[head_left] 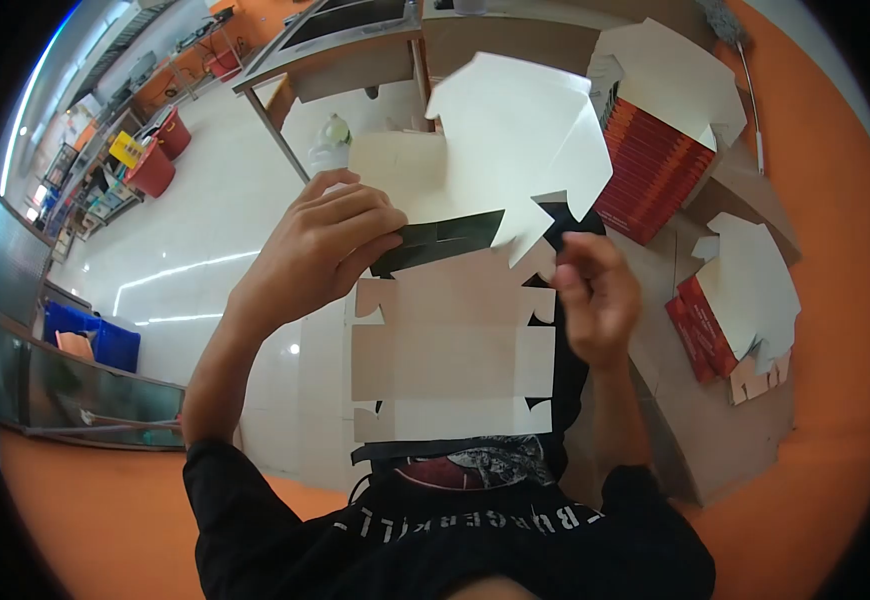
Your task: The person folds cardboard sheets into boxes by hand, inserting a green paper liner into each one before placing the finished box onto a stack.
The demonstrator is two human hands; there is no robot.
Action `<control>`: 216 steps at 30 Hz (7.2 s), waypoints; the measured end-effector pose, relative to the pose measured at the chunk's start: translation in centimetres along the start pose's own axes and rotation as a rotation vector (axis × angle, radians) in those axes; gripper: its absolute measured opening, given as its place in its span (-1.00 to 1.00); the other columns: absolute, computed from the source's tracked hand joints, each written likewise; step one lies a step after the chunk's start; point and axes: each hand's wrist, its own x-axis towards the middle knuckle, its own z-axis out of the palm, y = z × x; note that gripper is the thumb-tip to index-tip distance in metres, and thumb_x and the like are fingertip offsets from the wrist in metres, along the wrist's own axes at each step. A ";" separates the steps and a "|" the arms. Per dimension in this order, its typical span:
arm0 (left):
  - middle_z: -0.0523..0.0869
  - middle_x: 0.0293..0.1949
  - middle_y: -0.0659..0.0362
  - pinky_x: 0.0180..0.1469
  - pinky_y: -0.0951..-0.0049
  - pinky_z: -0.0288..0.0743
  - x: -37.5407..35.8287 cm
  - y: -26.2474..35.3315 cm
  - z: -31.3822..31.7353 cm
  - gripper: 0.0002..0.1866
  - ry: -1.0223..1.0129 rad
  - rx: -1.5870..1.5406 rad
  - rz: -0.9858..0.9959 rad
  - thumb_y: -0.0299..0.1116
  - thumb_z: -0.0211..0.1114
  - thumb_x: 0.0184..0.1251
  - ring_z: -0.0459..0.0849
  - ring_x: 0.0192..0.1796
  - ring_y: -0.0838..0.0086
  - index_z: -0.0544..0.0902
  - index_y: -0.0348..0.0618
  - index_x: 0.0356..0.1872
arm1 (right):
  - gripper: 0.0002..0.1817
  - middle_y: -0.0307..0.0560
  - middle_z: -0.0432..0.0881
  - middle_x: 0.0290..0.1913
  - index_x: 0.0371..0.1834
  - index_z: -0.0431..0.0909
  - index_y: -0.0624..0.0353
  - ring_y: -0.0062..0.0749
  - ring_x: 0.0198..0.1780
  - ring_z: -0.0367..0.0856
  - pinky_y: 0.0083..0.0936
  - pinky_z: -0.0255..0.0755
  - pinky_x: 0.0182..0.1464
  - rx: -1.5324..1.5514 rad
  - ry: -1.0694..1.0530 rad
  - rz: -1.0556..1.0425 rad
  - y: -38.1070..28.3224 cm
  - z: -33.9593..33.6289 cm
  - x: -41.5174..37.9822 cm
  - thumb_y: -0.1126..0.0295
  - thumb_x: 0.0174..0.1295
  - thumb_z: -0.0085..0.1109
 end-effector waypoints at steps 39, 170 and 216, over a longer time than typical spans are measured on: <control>0.59 -0.42 0.04 -0.24 0.29 0.41 0.0 3.0 -0.5 -0.84 0.065 -0.293 -0.130 -0.58 0.24 0.21 0.54 -0.33 0.17 0.63 -0.33 -0.18 | -0.70 -0.04 0.42 -0.12 -0.16 0.70 0.13 -0.33 -0.15 0.58 -0.49 0.60 -0.15 -0.142 -0.125 -0.167 -3.8 4.2 4.3 0.49 -0.01 0.46; 0.54 -0.43 0.30 -0.40 0.66 0.32 -20.1 3.4 18.8 -0.78 0.519 -0.635 -1.178 -0.32 0.23 0.42 0.43 -0.40 0.72 0.59 -0.33 -0.24 | -0.84 -0.14 0.61 -0.39 -0.04 0.41 0.24 -0.68 -0.41 0.48 -0.69 0.31 -0.38 -0.168 0.032 0.697 1.4 -2.1 -14.0 0.47 0.37 0.05; 0.68 -0.09 0.07 -0.03 0.48 0.55 -13.9 6.3 9.7 -0.66 0.430 -1.112 -1.018 -0.62 0.30 0.24 0.65 -0.03 0.46 0.51 -0.39 0.04 | -0.69 -0.22 0.67 -0.22 -0.05 0.56 0.29 -0.62 -0.18 0.58 -0.60 0.47 -0.11 0.437 -0.428 0.870 -1.0 5.0 -6.6 0.27 0.32 0.24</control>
